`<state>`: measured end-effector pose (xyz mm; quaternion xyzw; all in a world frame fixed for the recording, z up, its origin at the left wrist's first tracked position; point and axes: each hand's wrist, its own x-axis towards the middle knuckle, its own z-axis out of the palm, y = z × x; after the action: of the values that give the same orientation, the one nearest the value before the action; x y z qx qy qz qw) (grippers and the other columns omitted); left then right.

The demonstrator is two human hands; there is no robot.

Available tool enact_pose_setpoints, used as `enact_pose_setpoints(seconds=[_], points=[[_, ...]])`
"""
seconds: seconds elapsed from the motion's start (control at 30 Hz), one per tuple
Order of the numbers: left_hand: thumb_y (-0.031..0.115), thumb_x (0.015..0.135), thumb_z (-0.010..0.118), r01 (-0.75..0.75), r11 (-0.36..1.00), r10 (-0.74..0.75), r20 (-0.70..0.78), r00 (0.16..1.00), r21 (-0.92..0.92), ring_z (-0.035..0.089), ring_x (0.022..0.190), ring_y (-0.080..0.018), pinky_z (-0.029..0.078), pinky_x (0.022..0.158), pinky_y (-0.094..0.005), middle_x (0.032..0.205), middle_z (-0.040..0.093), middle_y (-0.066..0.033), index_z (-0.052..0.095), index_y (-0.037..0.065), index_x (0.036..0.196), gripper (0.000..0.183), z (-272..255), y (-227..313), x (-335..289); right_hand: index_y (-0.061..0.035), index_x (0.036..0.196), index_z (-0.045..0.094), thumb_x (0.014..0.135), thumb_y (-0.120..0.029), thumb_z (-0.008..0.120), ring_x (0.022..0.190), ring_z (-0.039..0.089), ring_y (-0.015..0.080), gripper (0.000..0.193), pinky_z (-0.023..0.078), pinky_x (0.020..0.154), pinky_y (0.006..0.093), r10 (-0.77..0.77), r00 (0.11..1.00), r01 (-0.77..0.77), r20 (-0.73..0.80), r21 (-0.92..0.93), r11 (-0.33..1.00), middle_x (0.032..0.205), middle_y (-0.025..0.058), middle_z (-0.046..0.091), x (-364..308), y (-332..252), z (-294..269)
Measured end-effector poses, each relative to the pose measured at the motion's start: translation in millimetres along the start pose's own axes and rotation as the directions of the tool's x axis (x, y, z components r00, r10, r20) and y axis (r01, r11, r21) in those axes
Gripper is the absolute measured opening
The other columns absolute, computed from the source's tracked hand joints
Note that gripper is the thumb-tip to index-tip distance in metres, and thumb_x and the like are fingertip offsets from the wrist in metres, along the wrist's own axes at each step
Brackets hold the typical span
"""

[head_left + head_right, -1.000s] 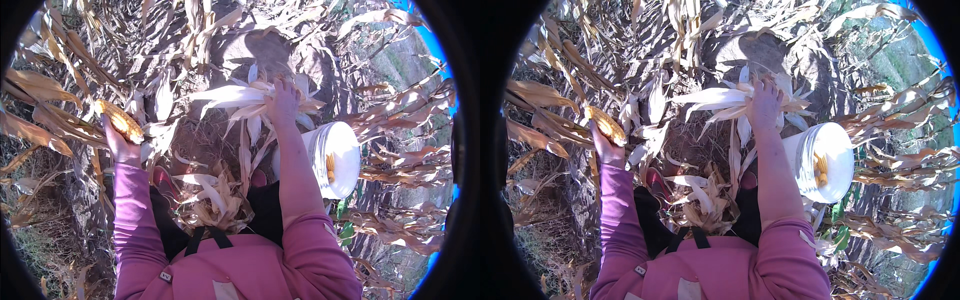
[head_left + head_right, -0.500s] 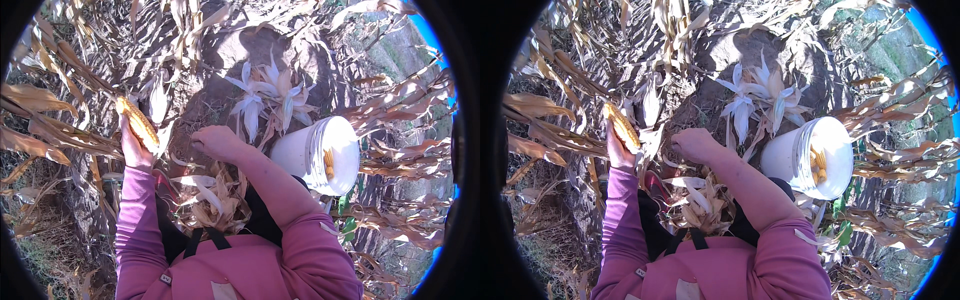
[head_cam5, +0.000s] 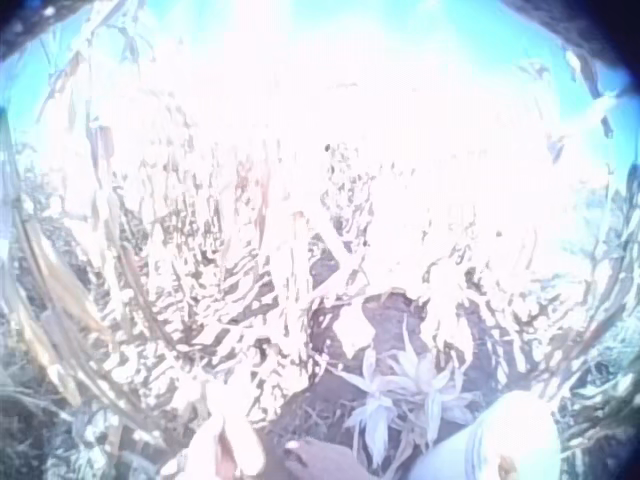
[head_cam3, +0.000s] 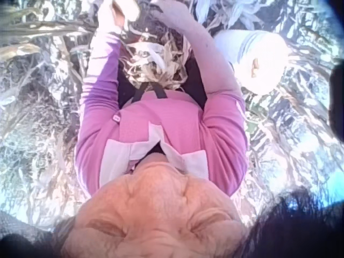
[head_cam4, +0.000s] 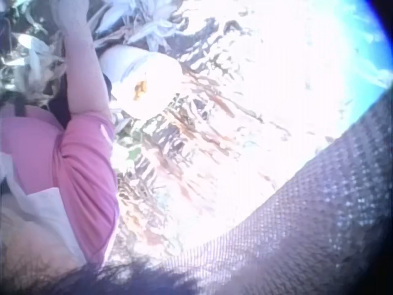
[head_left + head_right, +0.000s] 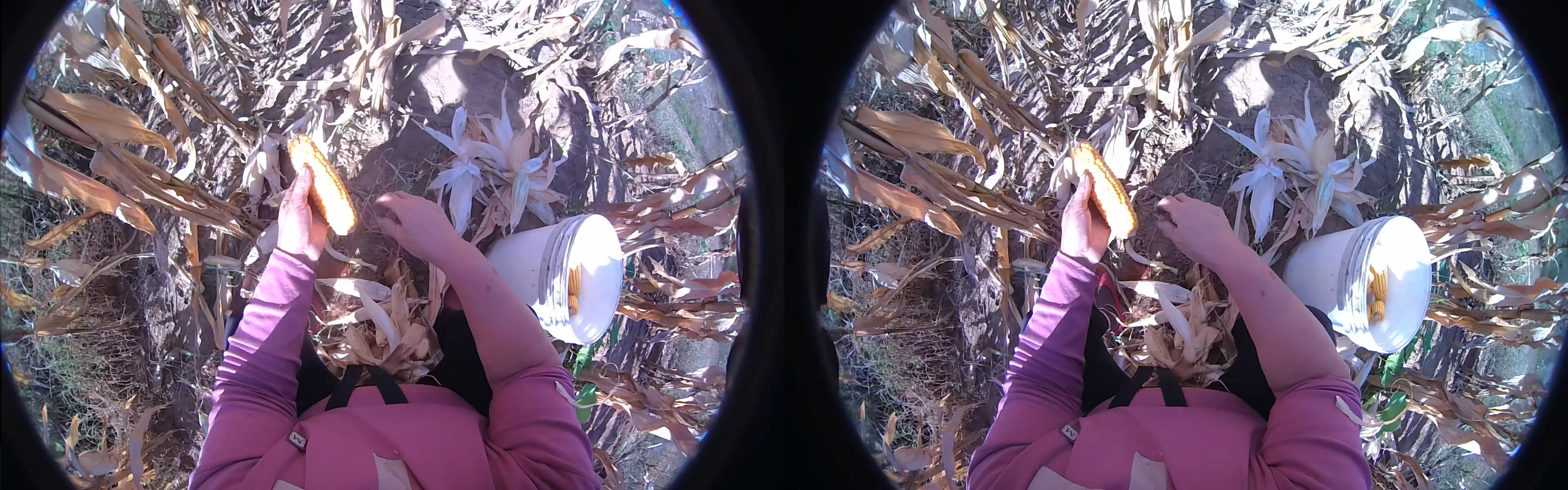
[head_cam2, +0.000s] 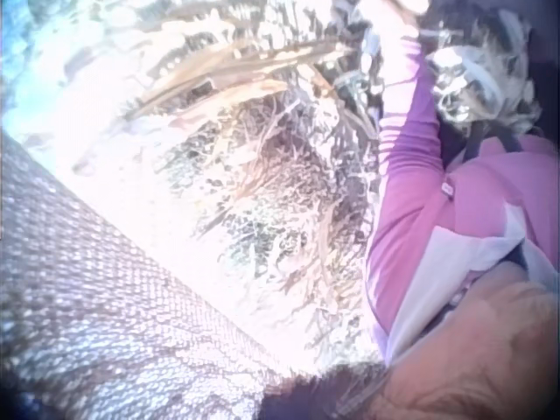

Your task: The person shucks corn cobs by hand in a cornfield, removing the husks and silk, then places the cleaned cobs into a white bucket. The person repeats this process for several cobs throughout the clip.

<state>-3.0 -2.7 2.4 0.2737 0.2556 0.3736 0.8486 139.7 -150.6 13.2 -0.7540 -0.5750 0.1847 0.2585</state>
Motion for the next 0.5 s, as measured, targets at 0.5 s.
enact_pose_setpoints(seconds=[0.5], points=[[0.036, 0.096, 0.046, 0.111, 0.994, -0.108, 0.269, 0.957, 0.003, 0.052, 0.115, -0.0247, 0.043, 0.098, -0.0418, 0.127, 0.051, -0.0118, 0.037, 0.005, 0.134, 0.051, 13, 1, -17, 0.0014, 0.133, 0.035, 0.090, -0.031, 0.061, 0.097, 0.057, 0.0155, 0.060, 0.044, 0.088, 0.0292, 0.020, 0.984, -0.148, 0.177, 0.752, 0.643, 0.109, 0.0088, 0.060, 7, -24, 8]])
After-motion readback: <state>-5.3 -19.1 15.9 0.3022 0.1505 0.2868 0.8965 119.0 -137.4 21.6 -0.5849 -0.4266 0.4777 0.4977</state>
